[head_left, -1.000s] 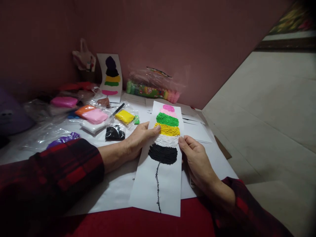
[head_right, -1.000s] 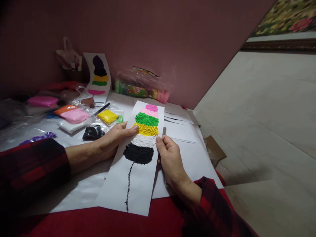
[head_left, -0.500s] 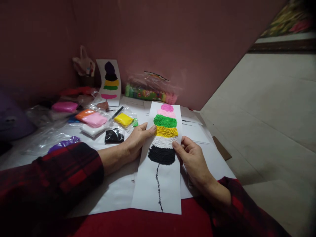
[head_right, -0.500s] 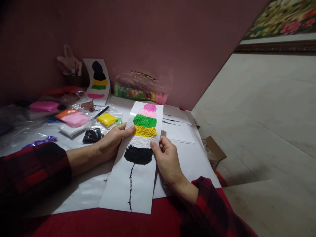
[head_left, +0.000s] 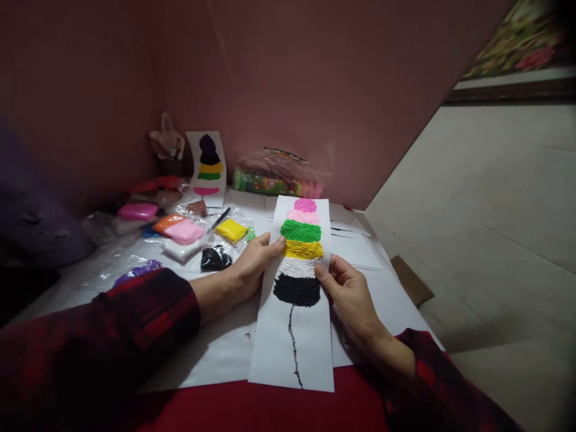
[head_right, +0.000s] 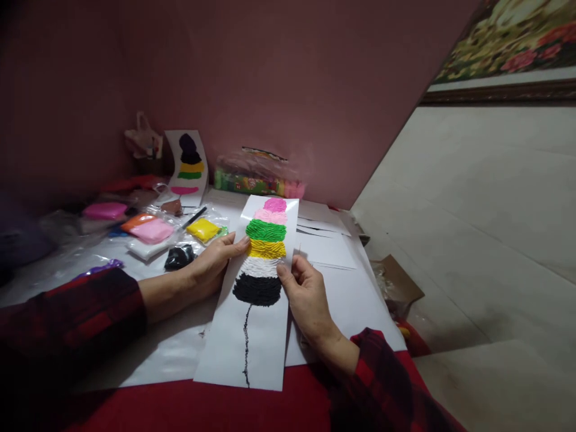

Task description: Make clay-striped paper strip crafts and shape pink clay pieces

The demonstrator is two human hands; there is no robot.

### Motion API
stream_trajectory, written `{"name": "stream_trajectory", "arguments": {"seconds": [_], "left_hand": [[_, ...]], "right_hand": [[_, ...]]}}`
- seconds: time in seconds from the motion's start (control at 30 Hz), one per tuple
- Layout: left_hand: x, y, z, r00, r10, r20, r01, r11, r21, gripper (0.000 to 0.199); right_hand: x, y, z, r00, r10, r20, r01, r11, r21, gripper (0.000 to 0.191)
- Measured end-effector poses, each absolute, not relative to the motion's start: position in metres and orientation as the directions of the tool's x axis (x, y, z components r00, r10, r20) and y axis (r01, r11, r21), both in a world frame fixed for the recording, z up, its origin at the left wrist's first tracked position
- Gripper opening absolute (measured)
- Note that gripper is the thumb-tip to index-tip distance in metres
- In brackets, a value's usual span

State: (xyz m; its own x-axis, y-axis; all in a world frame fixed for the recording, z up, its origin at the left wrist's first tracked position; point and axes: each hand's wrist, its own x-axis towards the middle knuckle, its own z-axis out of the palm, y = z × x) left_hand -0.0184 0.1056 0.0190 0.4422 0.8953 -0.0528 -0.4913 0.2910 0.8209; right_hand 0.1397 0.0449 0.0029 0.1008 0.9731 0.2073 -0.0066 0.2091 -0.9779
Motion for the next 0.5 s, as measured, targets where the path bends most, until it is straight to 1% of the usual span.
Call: {"name": "stream_trajectory", "arguments": {"seconds": [0.1,0.17,0.23,0.33,0.43,0.5], "left_hand": [[-0.016,0.106,0.029,0.413,0.910,-0.043,-0.471,0.253,0.845,0.016],[-0.015,0.110,0.039,0.380,0.925,-0.014,-0.446,0.196,0.873,0.011],[-0.018,0.118,0.053,0.346,0.935,0.073,-0.426,0.088,0.900,0.008],[-0.033,0.141,0.087,0.274,0.930,0.247,-0.422,-0.115,0.899,0.008],[-0.058,0.171,0.128,0.200,0.892,0.405,-0.377,-0.311,0.873,0.007],[-0.075,0.192,0.153,0.142,0.851,0.506,-0.358,-0.432,0.828,0.004]], "right_hand": [[0.141,0.043,0.004,0.144,0.970,0.198,-0.017,0.202,-0.979,0.024],[0.141,0.042,0.005,0.195,0.965,0.174,-0.016,0.181,-0.983,0.030],[0.142,0.041,0.006,0.238,0.962,0.132,-0.017,0.140,-0.990,0.037],[0.140,0.039,0.008,0.290,0.951,0.106,0.017,0.106,-0.994,0.042],[0.139,0.039,0.009,0.266,0.960,0.086,0.006,0.088,-0.996,0.042],[0.139,0.038,0.009,0.247,0.967,0.060,-0.006,0.063,-0.998,0.041]]}}
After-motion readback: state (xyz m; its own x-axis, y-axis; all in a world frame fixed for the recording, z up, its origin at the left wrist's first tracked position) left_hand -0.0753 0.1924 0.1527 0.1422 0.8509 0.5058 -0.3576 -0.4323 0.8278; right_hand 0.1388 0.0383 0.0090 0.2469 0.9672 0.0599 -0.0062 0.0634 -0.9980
